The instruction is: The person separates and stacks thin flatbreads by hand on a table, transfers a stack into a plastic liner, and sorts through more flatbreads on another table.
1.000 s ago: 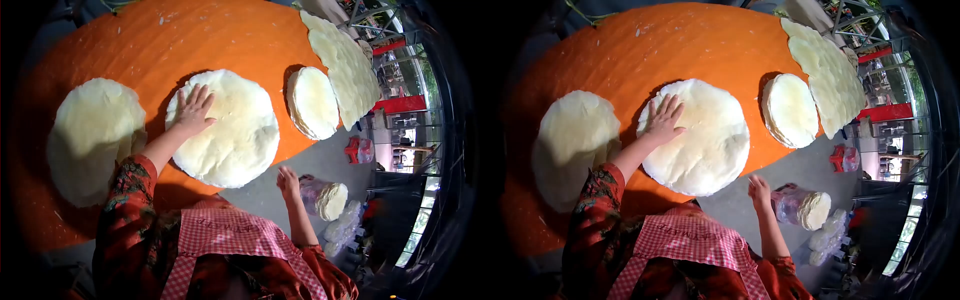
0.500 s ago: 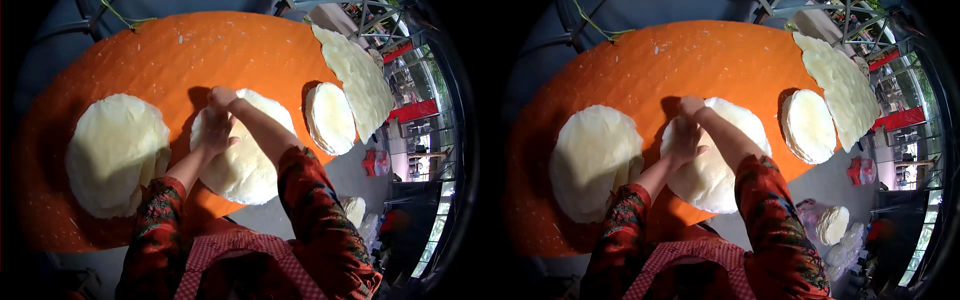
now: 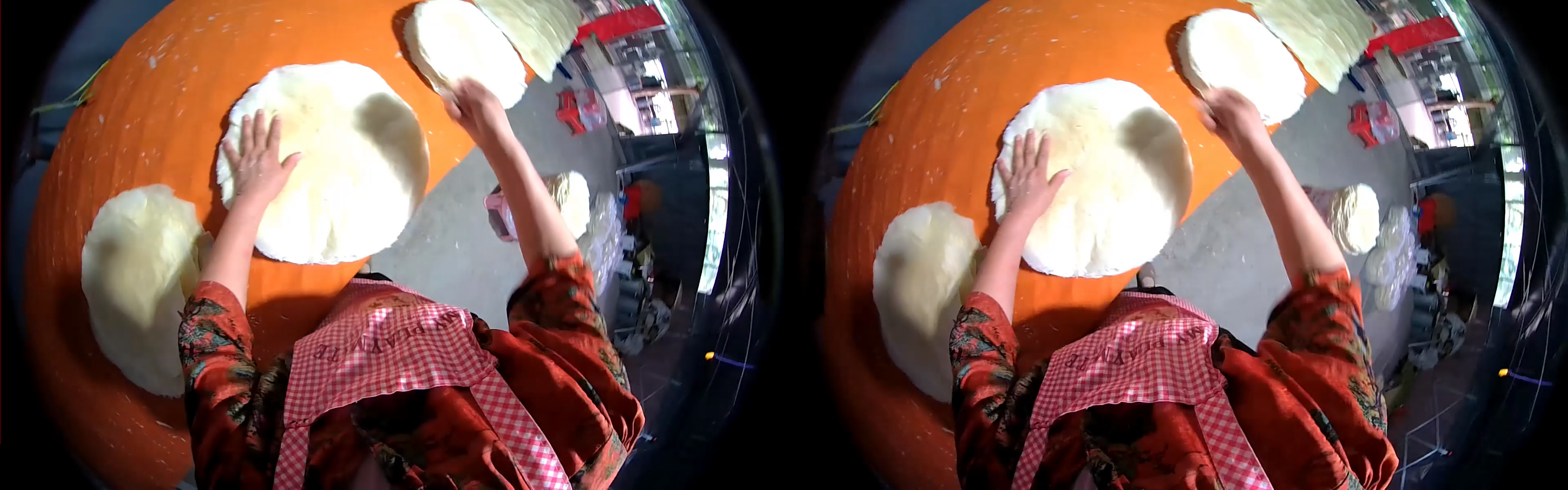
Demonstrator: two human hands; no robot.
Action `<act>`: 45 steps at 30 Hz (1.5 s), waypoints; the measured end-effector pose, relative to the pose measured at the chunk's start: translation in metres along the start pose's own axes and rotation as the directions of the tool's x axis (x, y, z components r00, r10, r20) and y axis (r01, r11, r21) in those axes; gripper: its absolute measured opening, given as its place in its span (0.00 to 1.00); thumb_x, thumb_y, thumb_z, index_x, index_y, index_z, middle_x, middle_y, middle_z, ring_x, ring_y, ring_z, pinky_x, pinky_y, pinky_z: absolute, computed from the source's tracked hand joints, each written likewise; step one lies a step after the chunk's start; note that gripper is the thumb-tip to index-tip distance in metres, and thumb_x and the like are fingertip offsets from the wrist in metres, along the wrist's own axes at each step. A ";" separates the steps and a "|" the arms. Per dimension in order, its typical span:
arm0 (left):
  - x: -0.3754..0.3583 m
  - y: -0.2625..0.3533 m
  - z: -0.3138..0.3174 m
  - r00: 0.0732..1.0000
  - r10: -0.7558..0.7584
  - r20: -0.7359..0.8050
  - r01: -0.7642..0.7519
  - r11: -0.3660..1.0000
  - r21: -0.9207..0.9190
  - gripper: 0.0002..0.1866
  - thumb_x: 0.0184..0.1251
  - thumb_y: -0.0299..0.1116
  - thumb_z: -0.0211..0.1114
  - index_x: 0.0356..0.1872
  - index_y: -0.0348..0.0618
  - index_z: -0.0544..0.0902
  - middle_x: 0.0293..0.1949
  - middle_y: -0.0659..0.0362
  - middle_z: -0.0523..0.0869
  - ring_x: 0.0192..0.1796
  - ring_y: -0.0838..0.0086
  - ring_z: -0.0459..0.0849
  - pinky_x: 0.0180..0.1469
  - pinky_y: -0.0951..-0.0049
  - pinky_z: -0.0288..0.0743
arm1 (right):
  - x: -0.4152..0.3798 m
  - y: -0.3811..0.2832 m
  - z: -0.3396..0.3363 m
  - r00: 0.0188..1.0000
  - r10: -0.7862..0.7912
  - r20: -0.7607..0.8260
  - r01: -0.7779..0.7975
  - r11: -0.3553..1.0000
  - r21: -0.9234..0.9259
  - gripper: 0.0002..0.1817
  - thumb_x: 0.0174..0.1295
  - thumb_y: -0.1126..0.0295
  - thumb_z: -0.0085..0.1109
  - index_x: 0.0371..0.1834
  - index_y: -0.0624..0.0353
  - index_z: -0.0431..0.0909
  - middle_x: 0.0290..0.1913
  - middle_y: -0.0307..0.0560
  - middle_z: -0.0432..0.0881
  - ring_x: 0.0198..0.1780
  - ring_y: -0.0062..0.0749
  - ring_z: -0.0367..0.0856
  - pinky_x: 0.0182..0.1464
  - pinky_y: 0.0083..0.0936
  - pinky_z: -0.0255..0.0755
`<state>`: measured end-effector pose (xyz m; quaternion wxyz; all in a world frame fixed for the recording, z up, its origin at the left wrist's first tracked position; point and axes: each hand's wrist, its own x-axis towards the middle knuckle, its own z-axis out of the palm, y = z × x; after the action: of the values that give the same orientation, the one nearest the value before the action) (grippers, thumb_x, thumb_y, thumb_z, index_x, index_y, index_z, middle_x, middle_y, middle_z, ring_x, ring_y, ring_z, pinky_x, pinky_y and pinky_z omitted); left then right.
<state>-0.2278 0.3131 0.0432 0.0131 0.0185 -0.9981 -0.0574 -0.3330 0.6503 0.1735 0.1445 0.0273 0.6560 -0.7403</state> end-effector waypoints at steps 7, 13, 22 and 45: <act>-0.011 0.020 -0.025 0.998 0.034 0.043 -0.031 0.998 -0.057 0.37 0.66 0.54 0.58 0.71 0.46 0.62 0.75 0.53 0.55 0.78 0.58 0.45 0.71 0.36 0.35 | -0.256 0.270 -0.245 0.591 0.478 -0.650 -0.521 0.841 0.145 0.09 0.60 0.59 0.53 0.32 0.48 0.66 0.28 0.39 0.65 0.29 0.29 0.63 0.29 0.32 0.55; -0.113 0.103 -0.026 0.969 0.232 -0.083 -0.246 0.938 -0.245 0.35 0.66 0.47 0.59 0.71 0.44 0.62 0.74 0.49 0.56 0.76 0.50 0.49 0.72 0.41 0.41 | -0.195 0.351 -0.193 0.677 0.421 -0.604 -0.710 0.591 -0.383 0.45 0.57 0.40 0.59 0.70 0.62 0.61 0.71 0.62 0.61 0.68 0.53 0.64 0.68 0.41 0.59; -0.152 0.167 -0.002 0.969 0.241 0.058 -0.240 0.971 -0.019 0.36 0.63 0.45 0.63 0.72 0.52 0.61 0.74 0.47 0.54 0.76 0.49 0.49 0.71 0.37 0.37 | -0.076 0.112 -0.012 0.913 -0.402 0.074 0.276 0.474 -0.836 0.14 0.55 0.60 0.63 0.29 0.61 0.79 0.33 0.55 0.81 0.35 0.53 0.81 0.36 0.42 0.75; -0.127 0.180 0.001 0.991 0.094 -0.098 -0.094 0.996 0.001 0.56 0.36 0.61 0.76 0.71 0.52 0.61 0.72 0.48 0.59 0.75 0.52 0.51 0.68 0.30 0.40 | -0.032 0.155 0.003 0.952 -0.293 -0.091 0.220 0.858 -0.465 0.40 0.63 0.56 0.56 0.70 0.72 0.52 0.69 0.69 0.58 0.72 0.58 0.56 0.71 0.39 0.53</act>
<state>-0.1073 0.4968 0.0603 0.0647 -0.0258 -0.9959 -0.0575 -0.2634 0.6380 0.0324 -0.0060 -0.0358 0.8162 -0.5766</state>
